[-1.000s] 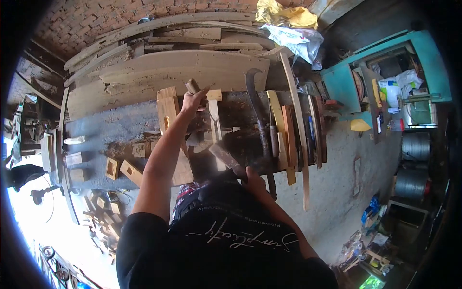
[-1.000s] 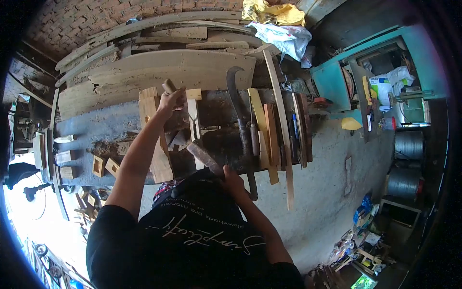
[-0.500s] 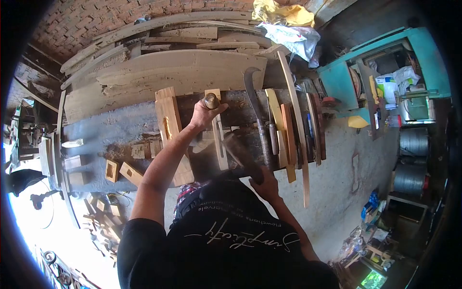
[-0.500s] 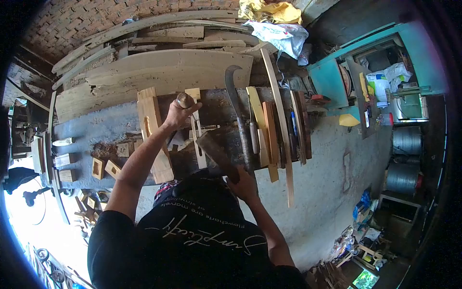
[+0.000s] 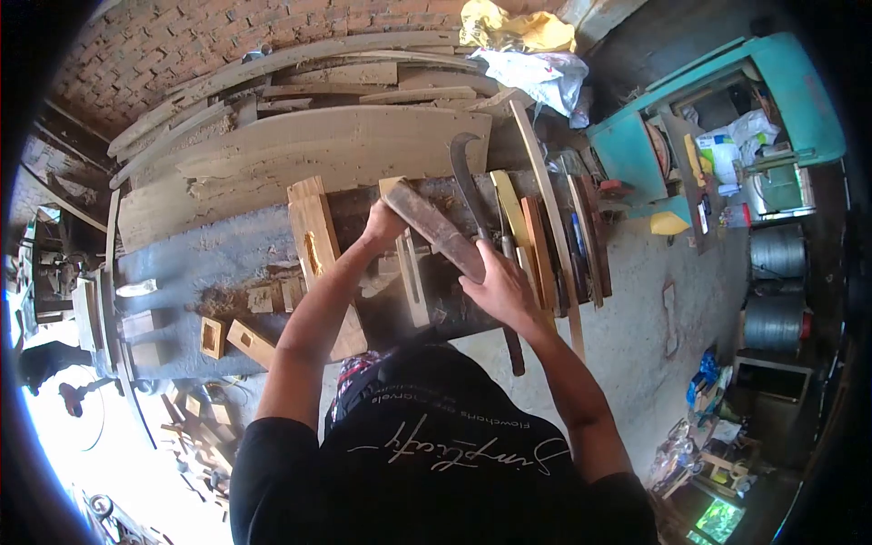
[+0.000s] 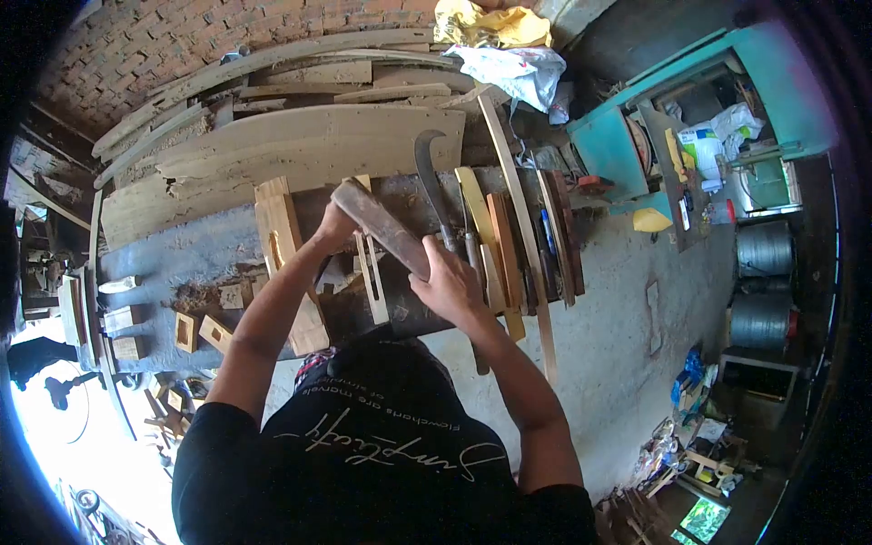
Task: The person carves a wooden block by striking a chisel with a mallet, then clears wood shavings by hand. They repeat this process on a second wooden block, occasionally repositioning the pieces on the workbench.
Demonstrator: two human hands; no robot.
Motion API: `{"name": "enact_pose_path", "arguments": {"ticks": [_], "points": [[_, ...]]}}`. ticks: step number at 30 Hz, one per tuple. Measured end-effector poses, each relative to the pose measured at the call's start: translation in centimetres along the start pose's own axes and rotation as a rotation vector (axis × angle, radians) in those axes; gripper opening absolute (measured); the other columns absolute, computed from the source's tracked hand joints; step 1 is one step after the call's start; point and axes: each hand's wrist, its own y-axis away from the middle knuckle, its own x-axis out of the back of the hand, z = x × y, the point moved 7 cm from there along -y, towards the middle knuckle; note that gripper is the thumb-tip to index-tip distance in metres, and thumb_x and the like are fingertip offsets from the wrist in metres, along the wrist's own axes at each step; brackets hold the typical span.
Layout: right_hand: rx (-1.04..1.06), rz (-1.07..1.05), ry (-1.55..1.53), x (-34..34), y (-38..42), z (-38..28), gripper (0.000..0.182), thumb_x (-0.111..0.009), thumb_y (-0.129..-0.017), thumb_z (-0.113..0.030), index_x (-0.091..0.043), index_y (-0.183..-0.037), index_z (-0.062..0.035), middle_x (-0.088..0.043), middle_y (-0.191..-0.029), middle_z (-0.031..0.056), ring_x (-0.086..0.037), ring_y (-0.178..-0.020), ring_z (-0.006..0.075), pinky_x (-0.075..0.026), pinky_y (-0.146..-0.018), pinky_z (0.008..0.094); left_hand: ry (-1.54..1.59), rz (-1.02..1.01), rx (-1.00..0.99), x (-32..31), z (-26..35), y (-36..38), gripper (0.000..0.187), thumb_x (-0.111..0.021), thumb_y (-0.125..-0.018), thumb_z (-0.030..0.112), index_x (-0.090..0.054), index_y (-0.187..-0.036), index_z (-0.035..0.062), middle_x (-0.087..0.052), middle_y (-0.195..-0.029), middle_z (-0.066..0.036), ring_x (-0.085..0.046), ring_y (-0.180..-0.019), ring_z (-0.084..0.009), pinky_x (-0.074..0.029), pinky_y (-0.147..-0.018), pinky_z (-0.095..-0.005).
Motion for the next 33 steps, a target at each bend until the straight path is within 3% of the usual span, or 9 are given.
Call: {"name": "enact_pose_path", "arguments": {"ticks": [1, 6, 9, 13, 18, 23, 26, 27, 33], "points": [[0.009, 0.012, -0.026, 0.8, 0.0, -0.9, 0.056, -0.071, -0.079, -0.022, -0.044, -0.122, 0.0010, -0.063, -0.100, 0.0253, -0.063, -0.091, 0.0435, -0.051, -0.077, 0.0481, -0.124, 0.052, -0.246, 0.4, 0.6, 0.6, 0.029, -0.074, -0.080, 0.009, -0.066, -0.109, 0.0069, -0.072, -0.098, -0.003, -0.065, -0.087, -0.0092, -0.053, -0.080, -0.0289], [0.045, 0.204, -0.242, 1.8, 0.0, -3.9, 0.054, -0.070, -0.080, -0.024, -0.046, -0.122, 0.0009, -0.063, -0.097, 0.0261, -0.064, -0.088, 0.0444, -0.052, -0.075, 0.0468, 0.013, -0.009, -0.162, -0.2, 1.8, 2.0, 0.029, -0.074, -0.078, 0.003, -0.067, -0.105, 0.0030, -0.072, -0.098, -0.003, -0.065, -0.089, -0.0115, -0.053, -0.081, -0.0290], [-0.038, 0.118, -0.200, -0.5, 0.2, -0.1, 0.055, -0.072, -0.078, -0.024, -0.047, -0.120, 0.0027, -0.063, -0.093, 0.0263, -0.064, -0.085, 0.0449, -0.052, -0.072, 0.0476, 0.189, -0.082, 0.025, -0.2, 3.0, 2.8, 0.029, -0.075, -0.079, 0.010, -0.066, -0.107, 0.0051, -0.072, -0.097, -0.004, -0.065, -0.087, -0.0107, -0.053, -0.080, -0.0288], [-0.111, 0.164, -0.187, 0.2, 0.8, 0.8, 0.055, -0.074, -0.075, -0.021, -0.048, -0.117, 0.0035, -0.063, -0.093, 0.0270, -0.063, -0.085, 0.0445, -0.051, -0.072, 0.0473, 0.042, -0.082, -0.087, 0.2, 3.5, 2.9, 0.029, -0.077, -0.081, 0.024, -0.064, -0.099, 0.0051, -0.069, -0.089, -0.006, -0.061, -0.081, -0.0126, -0.052, -0.078, -0.0315], [-0.106, 0.244, -0.253, 3.5, 0.6, -0.8, 0.048, -0.074, -0.073, -0.015, -0.050, -0.111, 0.0026, -0.062, -0.090, 0.0215, -0.063, -0.084, 0.0424, -0.050, -0.073, 0.0465, -0.038, -0.050, -0.147, 0.5, 4.6, 3.6, 0.029, -0.078, -0.081, 0.023, -0.058, -0.094, 0.0059, -0.064, -0.087, -0.005, -0.056, -0.078, -0.0137, -0.050, -0.078, -0.0319], [0.044, 0.322, -0.363, 3.1, 0.7, -2.4, 0.047, -0.073, -0.074, -0.015, -0.050, -0.112, 0.0003, -0.064, -0.091, 0.0218, -0.065, -0.085, 0.0395, -0.051, -0.074, 0.0453, 0.022, -0.060, -0.250, 0.0, 4.2, 3.8, 0.027, -0.075, -0.082, 0.018, -0.061, -0.103, 0.0063, -0.068, -0.092, -0.008, -0.062, -0.084, -0.0145, -0.051, -0.081, -0.0323], [-0.073, -0.017, -0.041, 0.1, -0.3, -0.1, 0.045, -0.073, -0.077, -0.019, -0.052, -0.112, -0.0011, -0.064, -0.092, 0.0231, -0.064, -0.085, 0.0419, -0.051, -0.074, 0.0463, 0.014, -0.140, -0.088, -0.2, 4.3, 3.9, 0.035, -0.075, -0.080, 0.017, -0.062, -0.110, 0.0060, -0.070, -0.101, -0.011, -0.067, -0.092, -0.0185, -0.053, -0.084, -0.0344], [-0.071, -0.010, -0.040, 0.2, -0.1, 0.0, 0.045, -0.073, -0.077, -0.019, -0.052, -0.112, -0.0011, -0.064, -0.092, 0.0231, -0.064, -0.085, 0.0419, -0.051, -0.074, 0.0463, -0.144, -0.029, -0.213, 0.1, 4.0, 3.6, 0.044, -0.076, -0.078, 0.019, -0.061, -0.117, 0.0060, -0.069, -0.106, -0.014, -0.068, -0.096, -0.0235, -0.054, -0.085, -0.0369], [-0.002, 0.209, -0.348, 1.7, 0.4, -2.1, 0.056, -0.074, -0.077, -0.024, -0.048, -0.120, 0.0015, -0.063, -0.096, 0.0275, -0.063, -0.088, 0.0437, -0.051, -0.075, 0.0467, -0.114, -0.035, -0.137, 0.0, 2.1, 2.5, 0.052, -0.078, -0.075, 0.026, -0.059, -0.119, 0.0056, -0.070, -0.103, -0.015, -0.068, -0.095, -0.0242, -0.053, -0.085, -0.0366]]}}
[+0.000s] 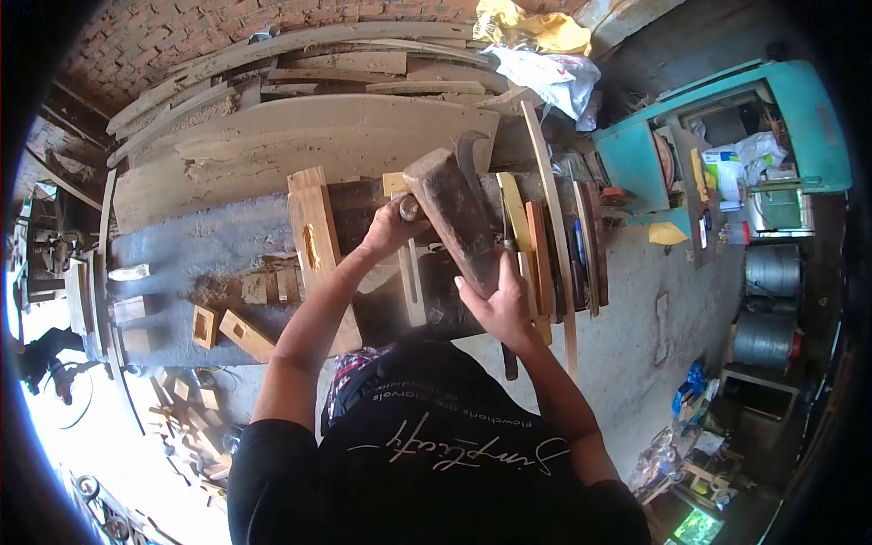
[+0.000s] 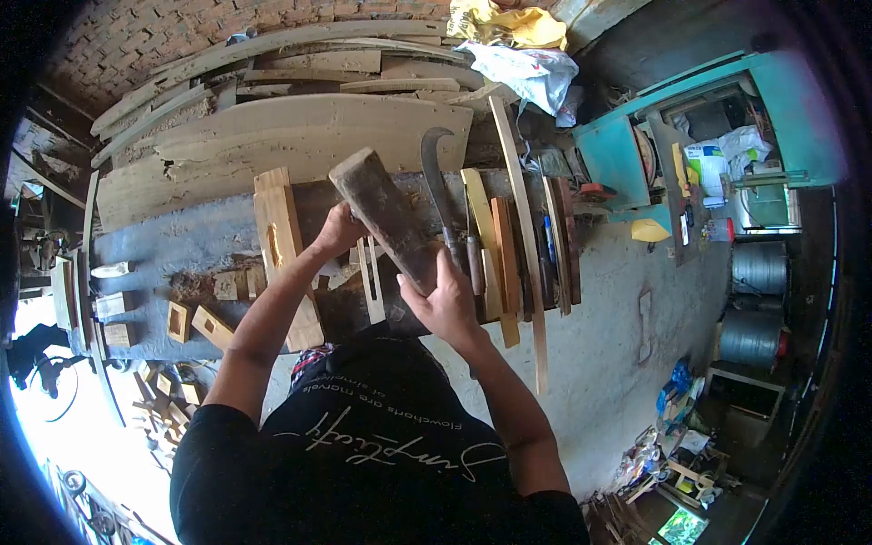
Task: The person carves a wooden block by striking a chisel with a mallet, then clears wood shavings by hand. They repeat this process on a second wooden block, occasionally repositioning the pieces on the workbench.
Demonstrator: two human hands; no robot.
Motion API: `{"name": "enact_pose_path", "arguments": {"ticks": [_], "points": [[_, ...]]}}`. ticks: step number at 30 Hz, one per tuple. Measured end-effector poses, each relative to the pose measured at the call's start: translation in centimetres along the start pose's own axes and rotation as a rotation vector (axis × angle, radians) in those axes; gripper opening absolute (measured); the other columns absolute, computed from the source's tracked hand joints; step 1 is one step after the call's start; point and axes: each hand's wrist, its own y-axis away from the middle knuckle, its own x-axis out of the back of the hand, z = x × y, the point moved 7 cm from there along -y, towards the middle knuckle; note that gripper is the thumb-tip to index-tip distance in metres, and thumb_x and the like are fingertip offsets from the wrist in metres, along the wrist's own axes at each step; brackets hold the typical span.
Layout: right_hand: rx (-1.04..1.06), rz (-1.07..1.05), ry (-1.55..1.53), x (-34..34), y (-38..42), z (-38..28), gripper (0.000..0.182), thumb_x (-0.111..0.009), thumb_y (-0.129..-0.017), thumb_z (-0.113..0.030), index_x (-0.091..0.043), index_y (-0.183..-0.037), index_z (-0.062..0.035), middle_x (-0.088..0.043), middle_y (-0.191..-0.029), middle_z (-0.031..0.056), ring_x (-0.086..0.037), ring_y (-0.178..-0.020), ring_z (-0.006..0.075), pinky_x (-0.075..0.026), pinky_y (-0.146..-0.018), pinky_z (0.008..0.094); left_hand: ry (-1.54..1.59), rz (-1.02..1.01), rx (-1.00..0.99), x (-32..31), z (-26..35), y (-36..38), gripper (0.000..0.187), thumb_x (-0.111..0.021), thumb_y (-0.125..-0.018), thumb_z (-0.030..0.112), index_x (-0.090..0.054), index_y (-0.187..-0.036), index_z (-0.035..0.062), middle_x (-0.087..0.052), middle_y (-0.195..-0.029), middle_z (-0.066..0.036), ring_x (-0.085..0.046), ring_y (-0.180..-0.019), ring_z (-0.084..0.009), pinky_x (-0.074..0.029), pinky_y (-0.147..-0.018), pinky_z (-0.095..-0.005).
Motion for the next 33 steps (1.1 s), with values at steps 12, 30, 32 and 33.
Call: {"name": "enact_pose_path", "arguments": {"ticks": [12, 30, 32, 33], "points": [[-0.406, 0.010, -0.035, 0.7, 5.0, 9.4, 0.060, -0.077, -0.078, -0.029, -0.050, -0.120, 0.0041, -0.064, -0.104, 0.0258, -0.064, -0.099, 0.0396, -0.050, -0.082, 0.0430, 0.445, 0.125, -0.044, 4.8, 5.6, 1.6, 0.020, -0.071, -0.085, 0.008, -0.056, -0.097, 0.0081, -0.060, -0.086, 0.001, -0.057, -0.078, -0.0066, -0.051, -0.065, -0.0250], [-0.696, -0.055, 0.149, -6.5, 13.5, 20.8, 0.076, -0.076, -0.076, -0.039, -0.046, -0.129, 0.0069, -0.057, -0.120, 0.0321, -0.055, -0.113, 0.0442, -0.045, -0.095, 0.0453, -0.249, 0.091, -0.412, 2.0, 3.1, 10.3, 0.032, -0.075, -0.066, 0.005, -0.062, -0.095, 0.0071, -0.060, -0.103, -0.013, -0.056, -0.096, -0.0369, -0.048, -0.082, -0.0453], [-0.500, 0.011, 0.159, -8.2, 12.1, 22.5, 0.071, -0.074, -0.078, -0.033, -0.045, -0.127, 0.0076, -0.056, -0.116, 0.0308, -0.053, -0.111, 0.0469, -0.045, -0.093, 0.0479, -0.257, 0.038, -0.419, 1.2, 3.4, 10.8, 0.031, -0.074, -0.066, 0.005, -0.062, -0.095, 0.0075, -0.060, -0.103, -0.013, -0.056, -0.096, -0.0369, -0.048, -0.083, -0.0452], [-0.511, 0.035, 0.152, -8.8, 11.8, 23.2, 0.071, -0.074, -0.078, -0.033, -0.045, -0.127, 0.0076, -0.056, -0.116, 0.0308, -0.053, -0.111, 0.0469, -0.045, -0.093, 0.0479, -0.264, 0.003, -0.411, 0.8, 3.5, 11.0, 0.031, -0.073, -0.065, 0.004, -0.062, -0.094, 0.0078, -0.060, -0.103, -0.013, -0.056, -0.096, -0.0368, -0.048, -0.083, -0.0450]]}}
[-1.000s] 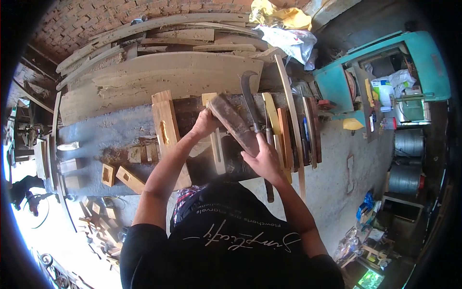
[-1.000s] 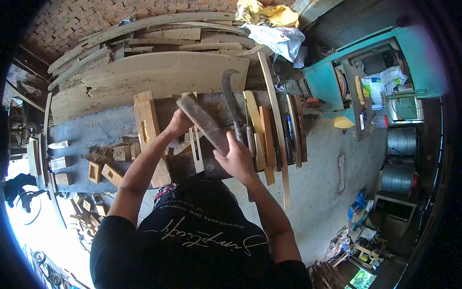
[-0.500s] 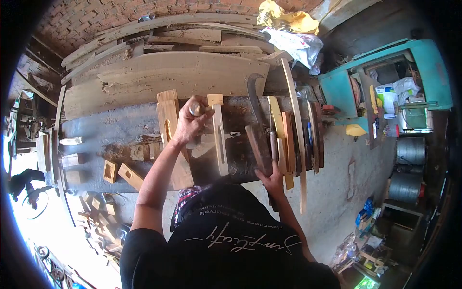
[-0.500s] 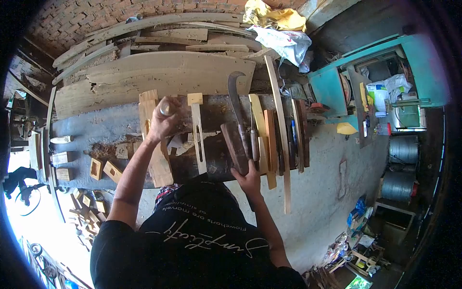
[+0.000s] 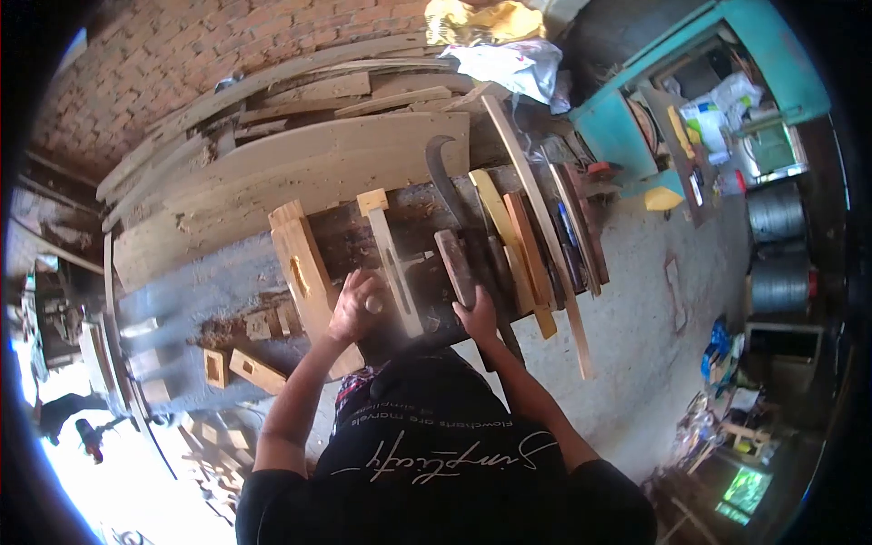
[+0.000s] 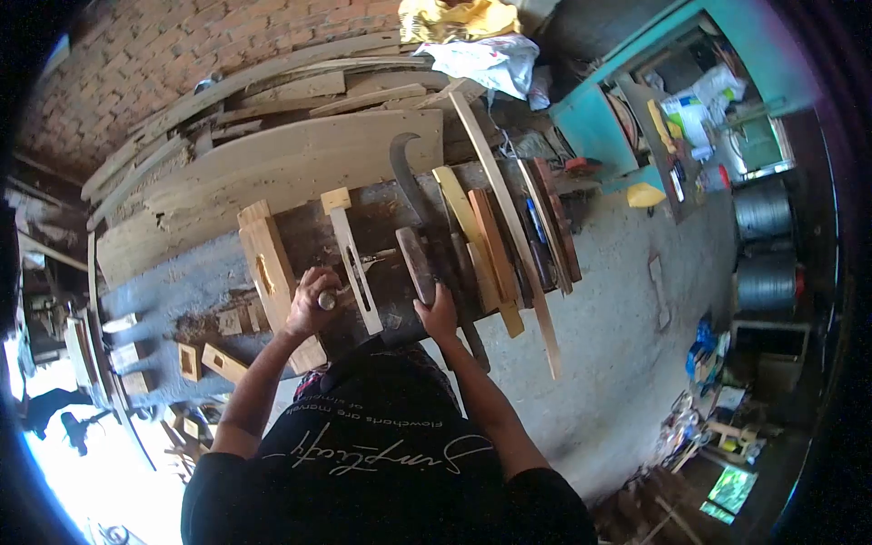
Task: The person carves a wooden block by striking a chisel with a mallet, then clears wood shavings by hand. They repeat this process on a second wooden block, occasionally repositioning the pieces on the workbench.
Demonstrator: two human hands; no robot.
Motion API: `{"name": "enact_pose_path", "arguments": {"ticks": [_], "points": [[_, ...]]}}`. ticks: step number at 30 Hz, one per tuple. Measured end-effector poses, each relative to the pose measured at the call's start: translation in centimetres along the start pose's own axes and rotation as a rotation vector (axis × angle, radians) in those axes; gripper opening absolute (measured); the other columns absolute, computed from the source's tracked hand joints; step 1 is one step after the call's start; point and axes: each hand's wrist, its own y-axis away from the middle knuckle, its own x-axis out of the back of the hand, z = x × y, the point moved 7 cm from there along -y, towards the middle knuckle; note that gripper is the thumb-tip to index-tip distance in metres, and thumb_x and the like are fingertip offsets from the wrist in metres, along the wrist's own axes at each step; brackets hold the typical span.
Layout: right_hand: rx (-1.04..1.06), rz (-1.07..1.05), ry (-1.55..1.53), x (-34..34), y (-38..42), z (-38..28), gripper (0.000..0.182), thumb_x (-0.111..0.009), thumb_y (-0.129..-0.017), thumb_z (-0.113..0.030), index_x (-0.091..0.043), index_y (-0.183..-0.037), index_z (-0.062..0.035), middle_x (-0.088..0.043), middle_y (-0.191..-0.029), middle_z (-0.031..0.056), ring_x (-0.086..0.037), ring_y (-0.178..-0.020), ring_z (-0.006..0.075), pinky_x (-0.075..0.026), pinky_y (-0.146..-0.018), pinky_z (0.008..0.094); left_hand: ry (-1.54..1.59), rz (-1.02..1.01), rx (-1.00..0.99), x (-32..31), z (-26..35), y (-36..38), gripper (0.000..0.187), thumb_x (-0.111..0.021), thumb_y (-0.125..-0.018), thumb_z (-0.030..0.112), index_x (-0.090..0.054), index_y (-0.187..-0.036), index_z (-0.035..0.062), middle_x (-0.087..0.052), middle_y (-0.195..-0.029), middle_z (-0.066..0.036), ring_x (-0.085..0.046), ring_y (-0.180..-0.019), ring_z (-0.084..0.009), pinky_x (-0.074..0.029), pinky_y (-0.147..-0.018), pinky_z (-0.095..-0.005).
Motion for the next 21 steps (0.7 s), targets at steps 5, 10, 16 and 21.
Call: {"name": "enact_pose_path", "arguments": {"ticks": [5, 10, 16, 21], "points": [[0.063, 0.108, 0.290, 0.3, -0.8, -4.1, 0.057, -0.071, -0.082, -0.020, -0.043, -0.125, 0.0042, -0.053, -0.109, 0.0249, -0.053, -0.106, 0.0415, -0.046, -0.088, 0.0473, -0.021, 0.010, 0.026, -0.8, 0.4, 0.3, 0.030, -0.080, -0.067, 0.006, -0.062, -0.091, 0.0083, -0.062, -0.096, -0.011, -0.061, -0.092, -0.0314, -0.051, -0.080, -0.0411], [0.239, 0.172, -0.524, 11.9, 0.4, -17.6, 0.028, -0.057, -0.096, -0.016, -0.055, -0.120, -0.0006, -0.064, -0.108, 0.0166, -0.065, -0.099, 0.0232, -0.053, -0.083, 0.0348, 0.005, 0.022, 0.076, -0.4, -0.1, 0.3, 0.031, -0.080, -0.067, 0.005, -0.062, -0.092, 0.0065, -0.061, -0.099, -0.011, -0.062, -0.092, -0.0271, -0.051, -0.079, -0.0375], [0.965, 0.015, -0.845, 30.1, 8.9, -35.1, 0.057, -0.041, -0.096, -0.043, -0.053, -0.122, 0.0058, -0.062, -0.107, 0.0239, -0.064, -0.095, 0.0272, -0.051, -0.089, 0.0390, 0.212, 0.195, 0.198, -3.3, -6.6, 1.8, 0.028, -0.076, -0.066, 0.005, -0.062, -0.091, 0.0068, -0.063, -0.100, -0.011, -0.060, -0.097, -0.0318, -0.049, -0.084, -0.0406], [0.987, -0.056, -0.866, 29.5, 9.8, -35.3, 0.053, -0.043, -0.095, -0.041, -0.053, -0.120, 0.0053, -0.062, -0.106, 0.0229, -0.063, -0.093, 0.0267, -0.050, -0.087, 0.0387, 0.113, 0.082, 0.058, 0.3, 2.7, -1.7, 0.028, -0.075, -0.070, -0.001, -0.059, -0.092, 0.0045, -0.061, -0.101, -0.013, -0.062, -0.095, -0.0280, -0.051, -0.080, -0.0375]]}}
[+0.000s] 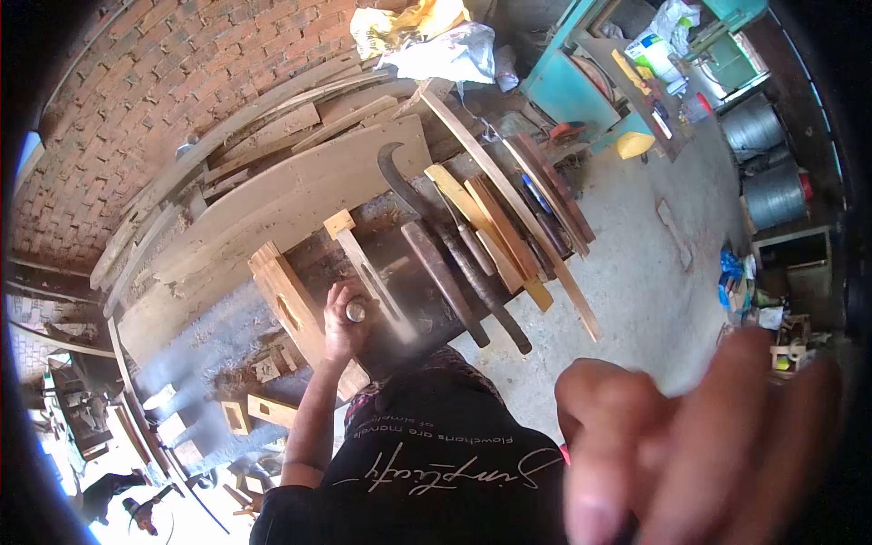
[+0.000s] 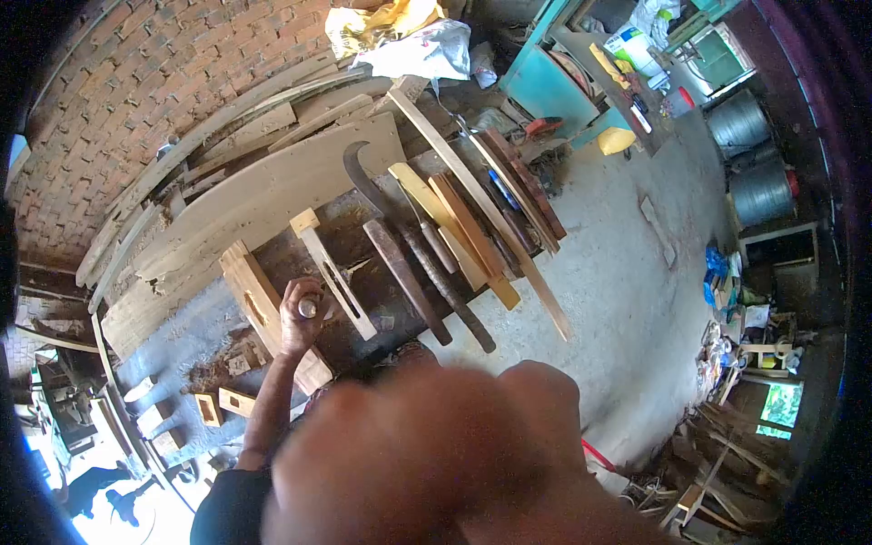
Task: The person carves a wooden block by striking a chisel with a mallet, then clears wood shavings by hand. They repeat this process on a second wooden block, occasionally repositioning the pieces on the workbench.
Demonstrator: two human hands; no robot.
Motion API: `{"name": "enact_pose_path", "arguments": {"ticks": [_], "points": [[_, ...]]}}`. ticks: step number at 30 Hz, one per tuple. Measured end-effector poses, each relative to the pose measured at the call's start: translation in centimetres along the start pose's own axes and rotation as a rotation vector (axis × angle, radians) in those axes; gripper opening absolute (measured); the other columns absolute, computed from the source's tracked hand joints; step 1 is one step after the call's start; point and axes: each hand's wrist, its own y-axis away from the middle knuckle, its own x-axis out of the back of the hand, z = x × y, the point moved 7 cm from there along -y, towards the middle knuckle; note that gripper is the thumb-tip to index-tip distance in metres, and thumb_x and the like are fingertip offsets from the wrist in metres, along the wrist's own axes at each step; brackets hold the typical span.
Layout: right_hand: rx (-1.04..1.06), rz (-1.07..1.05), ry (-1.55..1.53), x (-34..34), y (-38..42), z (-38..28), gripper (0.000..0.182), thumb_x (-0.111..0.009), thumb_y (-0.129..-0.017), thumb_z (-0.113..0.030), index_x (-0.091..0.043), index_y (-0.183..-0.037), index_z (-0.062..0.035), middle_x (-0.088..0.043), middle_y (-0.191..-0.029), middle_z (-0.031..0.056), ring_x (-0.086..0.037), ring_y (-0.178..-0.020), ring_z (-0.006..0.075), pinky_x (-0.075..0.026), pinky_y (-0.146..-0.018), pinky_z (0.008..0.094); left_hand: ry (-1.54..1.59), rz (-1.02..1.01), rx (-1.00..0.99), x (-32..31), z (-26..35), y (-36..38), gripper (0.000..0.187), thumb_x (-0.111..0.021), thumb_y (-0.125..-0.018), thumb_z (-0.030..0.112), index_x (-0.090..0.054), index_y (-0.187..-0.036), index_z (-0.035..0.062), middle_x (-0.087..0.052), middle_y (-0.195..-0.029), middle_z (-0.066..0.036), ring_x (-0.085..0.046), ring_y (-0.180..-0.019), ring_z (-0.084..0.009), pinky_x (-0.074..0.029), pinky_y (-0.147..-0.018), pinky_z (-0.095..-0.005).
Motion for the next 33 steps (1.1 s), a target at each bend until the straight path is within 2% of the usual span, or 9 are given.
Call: {"name": "enact_pose_path", "arguments": {"ticks": [7, 13, 15, 19, 21, 24, 33], "points": [[0.016, -0.101, -0.087, -1.6, 0.3, -0.2, 0.049, -0.044, -0.095, -0.038, -0.054, -0.116, 0.0047, -0.062, -0.103, 0.0214, -0.062, -0.090, 0.0260, -0.050, -0.084, 0.0382, 0.046, -0.028, 0.030, -0.2, 0.8, 0.7, 0.030, -0.075, -0.069, 0.002, -0.061, -0.094, 0.0060, -0.061, -0.102, -0.013, -0.059, -0.097, -0.0313, -0.049, -0.084, -0.0394], [-0.031, -0.123, -0.119, -2.6, 2.0, 0.0, 0.045, -0.046, -0.094, -0.036, -0.054, -0.113, 0.0041, -0.062, -0.101, 0.0201, -0.062, -0.088, 0.0254, -0.049, -0.081, 0.0378, 0.057, -0.056, -0.014, -0.1, 1.7, 1.4, 0.029, -0.071, -0.066, -0.003, -0.060, -0.092, 0.0051, -0.062, -0.101, -0.013, -0.059, -0.096, -0.0322, -0.048, -0.084, -0.0394], [-0.060, -0.155, -0.137, -3.2, 2.4, 0.1, 0.044, -0.047, -0.094, -0.036, -0.055, -0.112, 0.0039, -0.062, -0.100, 0.0197, -0.061, -0.087, 0.0252, -0.049, -0.080, 0.0377, 0.059, -0.039, -0.063, 0.0, 2.5, 1.6, 0.030, -0.071, -0.065, -0.004, -0.061, -0.092, 0.0053, -0.062, -0.099, -0.012, -0.059, -0.096, -0.0316, -0.048, -0.085, -0.0397], [-0.168, -0.244, -0.191, -4.9, 3.3, 0.2, 0.042, -0.048, -0.094, -0.034, -0.055, -0.110, 0.0036, -0.062, -0.098, 0.0188, -0.061, -0.085, 0.0248, -0.048, -0.079, 0.0374, 0.116, -0.015, -0.041, -0.2, 1.8, 2.5, 0.028, -0.073, -0.067, -0.002, -0.060, -0.091, 0.0047, -0.062, -0.095, -0.012, -0.059, -0.092, -0.0321, -0.047, -0.084, -0.0415], [-0.263, -0.317, -0.250, -6.1, 4.3, 0.6, 0.041, -0.048, -0.094, -0.034, -0.055, -0.109, 0.0034, -0.062, -0.097, 0.0184, -0.061, -0.084, 0.0246, -0.048, -0.078, 0.0373, 0.022, -0.003, -0.151, 0.1, 1.7, 3.2, 0.027, -0.076, -0.068, 0.002, -0.060, -0.090, 0.0049, -0.062, -0.093, -0.011, -0.059, -0.090, -0.0325, -0.046, -0.082, -0.0418], [-0.375, -0.409, -0.381, -8.3, 6.0, 1.8, 0.039, -0.049, -0.094, -0.033, -0.055, -0.108, 0.0031, -0.062, -0.096, 0.0177, -0.060, -0.083, 0.0243, -0.048, -0.077, 0.0371, 0.047, -0.029, -0.068, 0.9, 2.3, 3.1, 0.027, -0.077, -0.069, 0.003, -0.060, -0.090, 0.0054, -0.061, -0.092, -0.011, -0.059, -0.090, -0.0320, -0.047, -0.081, -0.0407], [-0.402, -0.499, -0.595, -11.9, 8.8, 1.9, 0.033, -0.052, -0.093, -0.029, -0.056, -0.103, 0.0023, -0.061, -0.093, 0.0158, -0.059, -0.079, 0.0234, -0.047, -0.073, 0.0365, 0.081, 0.002, 0.050, 2.6, 2.5, 4.7, 0.023, -0.076, -0.074, 0.005, -0.059, -0.089, 0.0061, -0.061, -0.093, -0.008, -0.059, -0.094, -0.0294, -0.048, -0.084, -0.0406]]}}
